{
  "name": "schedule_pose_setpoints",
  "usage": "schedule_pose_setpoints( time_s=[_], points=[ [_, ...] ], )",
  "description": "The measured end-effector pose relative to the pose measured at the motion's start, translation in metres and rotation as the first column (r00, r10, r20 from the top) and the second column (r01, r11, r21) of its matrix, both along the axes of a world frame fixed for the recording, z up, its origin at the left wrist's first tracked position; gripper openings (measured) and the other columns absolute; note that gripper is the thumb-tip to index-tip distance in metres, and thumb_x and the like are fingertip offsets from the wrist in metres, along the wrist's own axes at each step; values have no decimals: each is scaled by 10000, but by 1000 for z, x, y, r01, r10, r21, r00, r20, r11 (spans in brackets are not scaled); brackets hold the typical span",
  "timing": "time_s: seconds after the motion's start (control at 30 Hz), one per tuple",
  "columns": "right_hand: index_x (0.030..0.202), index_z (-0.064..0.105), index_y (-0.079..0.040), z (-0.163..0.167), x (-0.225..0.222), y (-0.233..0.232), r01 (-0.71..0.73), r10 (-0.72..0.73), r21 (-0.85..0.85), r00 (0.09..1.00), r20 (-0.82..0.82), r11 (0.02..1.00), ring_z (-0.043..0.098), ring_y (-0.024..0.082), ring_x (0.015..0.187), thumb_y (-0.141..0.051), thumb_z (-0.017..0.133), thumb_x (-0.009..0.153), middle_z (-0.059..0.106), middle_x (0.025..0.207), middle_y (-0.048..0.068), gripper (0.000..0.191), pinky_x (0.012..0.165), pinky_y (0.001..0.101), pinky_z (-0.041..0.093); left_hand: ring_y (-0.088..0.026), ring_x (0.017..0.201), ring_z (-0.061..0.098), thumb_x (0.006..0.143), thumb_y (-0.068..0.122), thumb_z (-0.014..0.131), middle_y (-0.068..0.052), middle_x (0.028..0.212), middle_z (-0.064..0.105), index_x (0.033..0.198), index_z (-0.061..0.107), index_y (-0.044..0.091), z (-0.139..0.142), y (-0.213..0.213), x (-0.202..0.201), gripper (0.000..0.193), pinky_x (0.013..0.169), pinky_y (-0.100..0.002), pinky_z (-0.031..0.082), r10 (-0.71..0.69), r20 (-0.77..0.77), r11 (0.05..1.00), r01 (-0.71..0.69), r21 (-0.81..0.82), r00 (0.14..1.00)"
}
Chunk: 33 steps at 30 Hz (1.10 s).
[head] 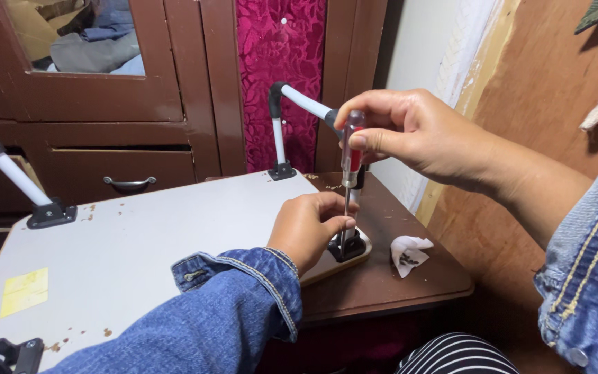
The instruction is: The person uses a red-handled screwdriver to tighten screws on the black mounting brackets that hold the metal handles of a small white folding table, working on one bracket and then the other while the table rests on their lap.
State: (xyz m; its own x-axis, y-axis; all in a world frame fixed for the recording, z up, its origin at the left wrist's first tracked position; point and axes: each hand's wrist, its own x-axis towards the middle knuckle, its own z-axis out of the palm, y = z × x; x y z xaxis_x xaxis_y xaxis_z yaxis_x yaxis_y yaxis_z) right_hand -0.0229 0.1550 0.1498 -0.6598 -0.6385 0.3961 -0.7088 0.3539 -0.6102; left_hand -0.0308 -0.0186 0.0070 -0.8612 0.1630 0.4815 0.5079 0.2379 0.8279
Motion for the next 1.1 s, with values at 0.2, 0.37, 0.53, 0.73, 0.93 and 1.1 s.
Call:
schedule_pose_setpoints(
  time_s=[0.2, 0.37, 0.53, 0.73, 0.93, 1.1],
  points=[
    [1207, 684, -77, -3, 6, -7, 91, -94, -86, 995, -34, 992, 701, 69, 871, -159, 680, 937, 727, 954, -6, 283, 780, 236, 621, -113, 718, 744, 845, 168, 768, -71, 796, 798, 941, 814, 76, 4, 2, -7, 141, 702, -277, 569, 57, 69, 990, -48, -130, 996],
    [1017, 739, -46, -15, 21, -20, 381, -419, -193, 876, -236, 904, 671, 84, 684, -197, 789, 881, 747, 799, 28, 209, 555, 241, 541, -126, 696, 733, 825, 190, 791, -70, 786, 795, 919, 816, 81, 6, 2, -6, 146, 685, -296, 561, 91, 58, 986, -81, -146, 994],
    [994, 752, -41, -11, 17, -22, 386, -418, -161, 854, -310, 908, 734, 72, 703, -161, 747, 914, 777, 810, 37, 144, 627, 224, 589, -135, 667, 718, 808, 207, 809, -69, 759, 783, 896, 821, 96, 7, 3, -3, 142, 671, -304, 551, 126, 38, 980, -119, -157, 991],
    [1126, 720, -37, -4, 6, -12, 177, -188, -130, 978, -85, 976, 712, 79, 845, -128, 674, 947, 737, 929, 17, 206, 779, 261, 630, -141, 632, 699, 784, 232, 832, -68, 723, 774, 872, 822, 115, 9, 4, 1, 147, 647, -310, 543, 167, 75, 975, -153, -163, 983],
    [1266, 677, -51, -9, 4, -11, 33, -35, -95, 999, -19, 995, 674, 72, 927, -131, 607, 992, 719, 990, 2, 295, 879, 253, 578, -146, 603, 692, 736, 243, 871, -76, 683, 759, 820, 807, 90, 6, 2, 1, 185, 626, -317, 548, 196, 57, 970, -186, -154, 979],
    [1254, 685, -57, -13, 5, -16, 55, -68, -170, 995, -73, 984, 647, 55, 887, -161, 665, 972, 702, 982, 11, 302, 798, 232, 572, -157, 601, 692, 727, 260, 881, -85, 675, 750, 811, 803, 87, 7, 3, -1, 207, 628, -321, 541, 225, 41, 960, -214, -178, 974]
  ],
)
